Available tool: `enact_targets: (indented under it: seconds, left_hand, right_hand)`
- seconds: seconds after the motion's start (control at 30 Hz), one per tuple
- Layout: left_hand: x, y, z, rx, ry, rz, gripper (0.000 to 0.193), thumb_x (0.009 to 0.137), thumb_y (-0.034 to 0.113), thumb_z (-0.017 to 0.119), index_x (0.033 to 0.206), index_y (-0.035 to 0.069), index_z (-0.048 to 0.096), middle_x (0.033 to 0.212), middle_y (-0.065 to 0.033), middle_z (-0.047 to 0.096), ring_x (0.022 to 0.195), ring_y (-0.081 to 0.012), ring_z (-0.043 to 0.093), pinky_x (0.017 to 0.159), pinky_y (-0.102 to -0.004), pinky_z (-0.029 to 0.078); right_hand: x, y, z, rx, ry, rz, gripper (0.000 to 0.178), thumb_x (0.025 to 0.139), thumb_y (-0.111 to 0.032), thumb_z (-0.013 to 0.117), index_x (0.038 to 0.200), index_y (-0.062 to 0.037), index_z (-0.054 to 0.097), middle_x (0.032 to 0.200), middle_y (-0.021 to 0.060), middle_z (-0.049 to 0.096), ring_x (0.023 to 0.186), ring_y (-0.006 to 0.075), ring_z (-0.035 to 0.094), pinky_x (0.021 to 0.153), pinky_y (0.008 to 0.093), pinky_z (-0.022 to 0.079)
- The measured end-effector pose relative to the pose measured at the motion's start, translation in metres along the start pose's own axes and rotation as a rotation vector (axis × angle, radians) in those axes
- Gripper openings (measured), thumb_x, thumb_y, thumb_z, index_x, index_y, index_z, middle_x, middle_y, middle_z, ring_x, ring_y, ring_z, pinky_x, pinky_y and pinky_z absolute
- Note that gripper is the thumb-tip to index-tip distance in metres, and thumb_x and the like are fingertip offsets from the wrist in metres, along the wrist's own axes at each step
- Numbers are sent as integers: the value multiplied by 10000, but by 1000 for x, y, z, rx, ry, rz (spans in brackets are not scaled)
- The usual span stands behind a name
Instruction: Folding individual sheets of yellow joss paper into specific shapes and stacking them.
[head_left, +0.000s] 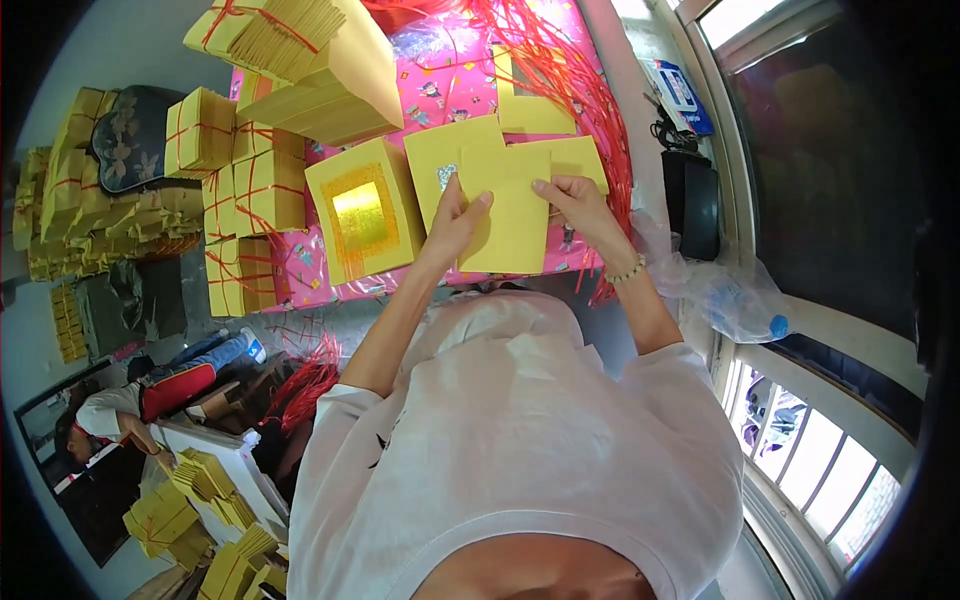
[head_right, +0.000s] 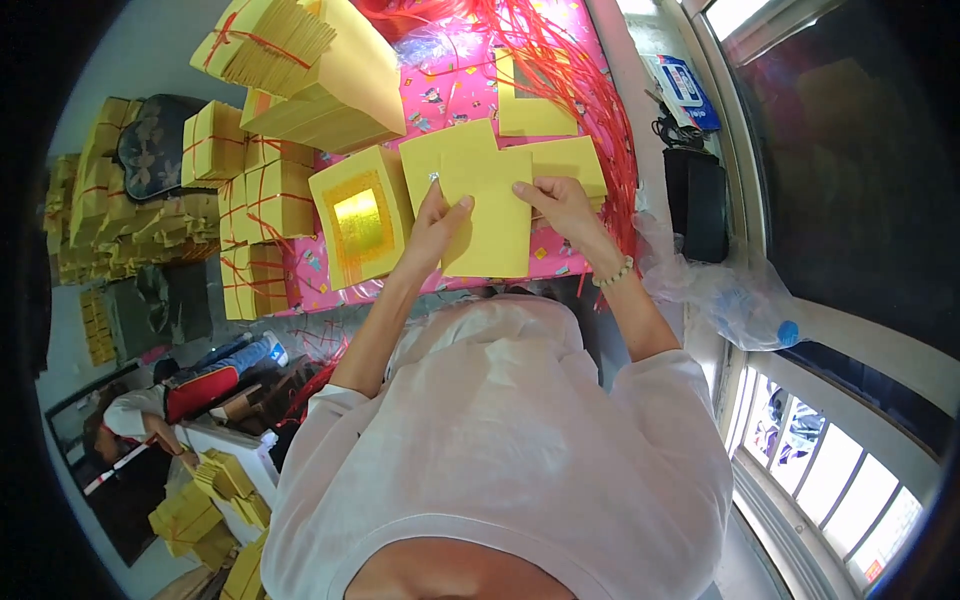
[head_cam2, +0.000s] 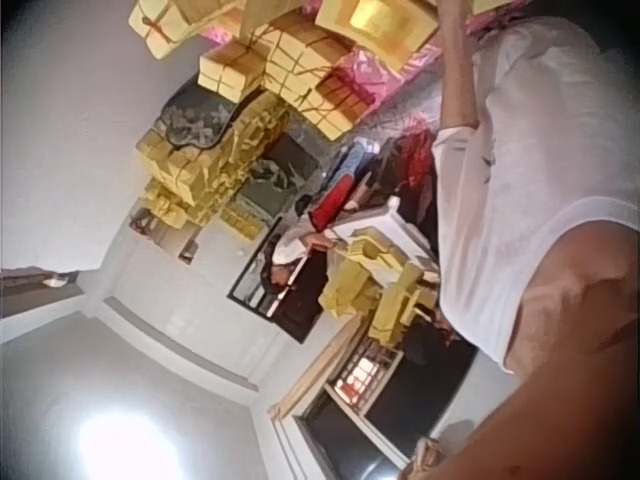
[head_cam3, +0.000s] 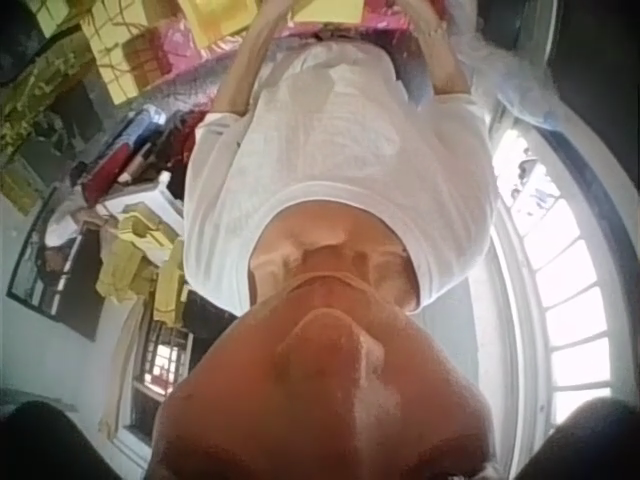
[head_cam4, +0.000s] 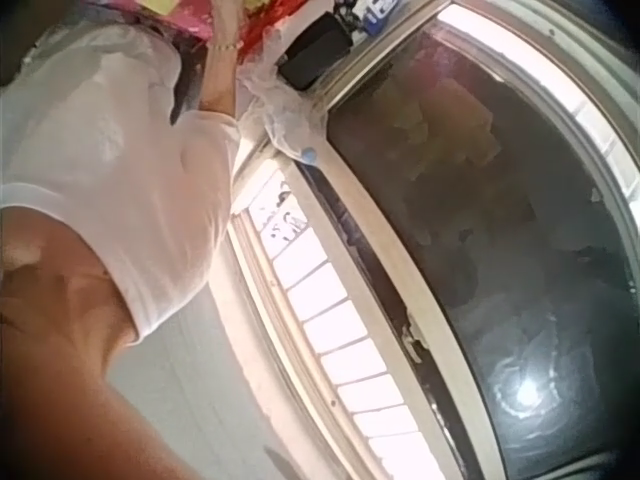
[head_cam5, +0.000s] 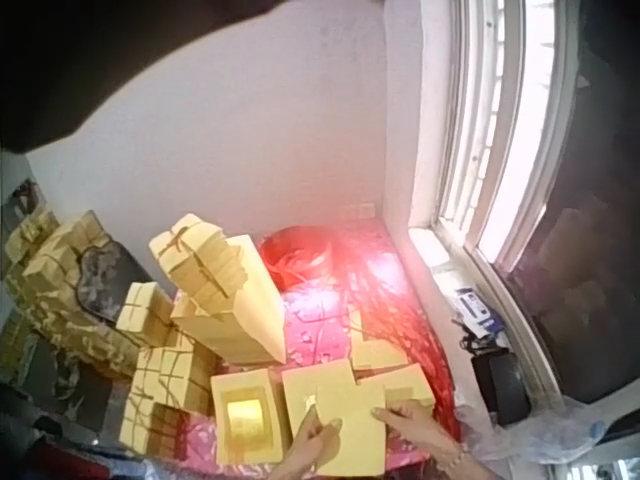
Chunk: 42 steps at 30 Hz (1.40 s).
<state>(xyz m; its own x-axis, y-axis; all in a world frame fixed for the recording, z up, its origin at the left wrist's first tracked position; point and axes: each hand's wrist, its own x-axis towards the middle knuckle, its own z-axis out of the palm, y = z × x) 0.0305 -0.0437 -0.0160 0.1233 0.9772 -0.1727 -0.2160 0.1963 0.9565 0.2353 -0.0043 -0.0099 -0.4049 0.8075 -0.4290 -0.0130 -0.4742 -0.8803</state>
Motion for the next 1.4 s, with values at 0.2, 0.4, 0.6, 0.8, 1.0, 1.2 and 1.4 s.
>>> enact_targets:
  seconds: [0.2,0.4,0.6,0.8,1.0,1.2,1.4]
  left_hand:
    - [-3,6,8,-59,-109,-124,440,915,46,501,1322,25,336,1231,-85,511,1139,-148,482,950,-292,387]
    - [3,-3,11,101,-247,-197,412,909,82,529,1288,13,383,1203,-81,526,1105,-135,493,923,-288,406]
    - [55,-5,9,316,-335,-379,413,853,198,643,1182,-2,495,1025,-80,612,943,-131,569,819,-280,458]
    - [137,-12,17,873,-316,-37,525,725,379,732,1084,25,587,998,-146,642,934,-233,624,815,-335,476]
    - [170,-35,33,1260,-346,-1,536,714,348,715,1130,45,565,1043,-187,631,979,-324,608,852,-407,477]
    - [167,-47,35,1341,-340,-58,489,735,322,697,1123,65,545,981,-174,641,942,-318,615,806,-405,480]
    - [159,-49,43,1395,-371,-92,467,741,306,690,1119,71,549,975,-153,644,941,-317,615,796,-415,484]
  right_hand:
    - [-12,4,-13,-19,70,-20,277,910,-257,588,1024,-9,635,863,30,662,704,79,640,598,212,527]
    - [-24,19,-35,-146,40,39,277,894,-228,603,1084,-28,578,877,29,657,693,82,643,565,209,531]
    - [-16,36,-63,66,188,-58,196,890,-173,595,1011,-22,563,852,30,640,688,85,633,533,204,526]
    - [15,48,-96,173,517,-120,219,872,-151,611,1008,9,546,907,79,606,744,134,632,577,248,571]
    - [34,61,-100,78,613,-27,260,874,-188,618,1020,6,527,887,80,611,694,141,634,535,257,549]
    - [41,91,-110,-111,598,30,306,851,-187,630,1021,37,510,870,109,602,649,162,626,504,277,544]
    - [43,105,-113,-133,581,7,266,867,-160,593,1016,30,482,904,126,584,729,186,629,534,291,561]
